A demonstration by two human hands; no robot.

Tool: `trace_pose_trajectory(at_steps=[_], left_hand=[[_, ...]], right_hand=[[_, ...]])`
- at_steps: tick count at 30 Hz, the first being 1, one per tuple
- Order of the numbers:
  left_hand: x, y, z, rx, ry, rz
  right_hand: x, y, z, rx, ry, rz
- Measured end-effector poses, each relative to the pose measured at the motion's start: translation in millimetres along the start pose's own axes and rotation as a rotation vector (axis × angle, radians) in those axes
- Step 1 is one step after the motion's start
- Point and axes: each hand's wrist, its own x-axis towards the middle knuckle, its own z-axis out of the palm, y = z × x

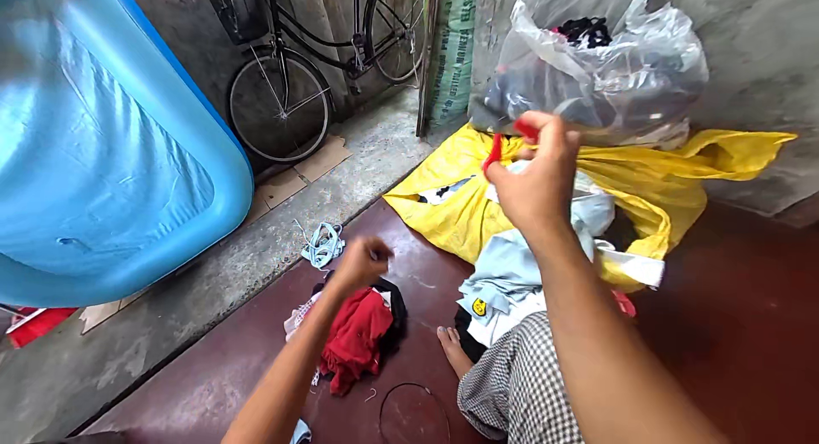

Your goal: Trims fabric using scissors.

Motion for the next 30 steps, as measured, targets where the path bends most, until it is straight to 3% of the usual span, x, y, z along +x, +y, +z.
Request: trace_pose_trajectory(at_steps=[4,6,8,11,13,16,18,22,24,26,30], left_hand=[[-67.7,-91.8,88.6,-0.021,-0.326,-0.305],[-94.2,-119.3,105.8,-0.102,-0.346,-0.446],[-99.1,-140.1,104.3,-0.233,-0.260,-0.554],[-74.1,-162.7,73.3,-0.393,-0.036,-0.651],[-47.6,-174.4,34.3,-0.384,0.082,-0.627],[-3.5,-155.7,-40.7,-0.357,0.297,-0.562],[24.9,-142.8,-84.9,-0.410,0.566,-0.516],[54.0,-136.2,-137.8,-0.393,0.871,-0.417],[48.4,-139.0,-132.2,-0.247,0.915,-0.363],[34.5,-151.1,-105.1,-0.170,0.853,-0.346],[-11.7,-187.1,-6.3,-0.316,0.647,-0.516]], right_hand=[[-11.3,-14.6,29.8,-0.006,-0.266,-0.003],[-19.0,-21.5,43.2,-0.017,-0.366,-0.018],[-29.9,-28.0,52.3,-0.050,-0.446,-0.004],[-53.8,-44.8,52.6,-0.078,-0.566,-0.036],[-71.3,-51.8,56.3,-0.089,-0.619,-0.105],[-81.3,-56.6,68.1,-0.112,-0.731,-0.178],[-80.8,-57.8,72.8,-0.133,-0.784,-0.185],[-58.1,-53.6,87.8,-0.155,-0.877,-0.107],[-52.3,-50.6,89.8,-0.135,-0.860,-0.109],[-50.9,-47.3,88.8,-0.099,-0.834,-0.126],[-50.8,-46.8,83.3,-0.124,-0.854,-0.097]])
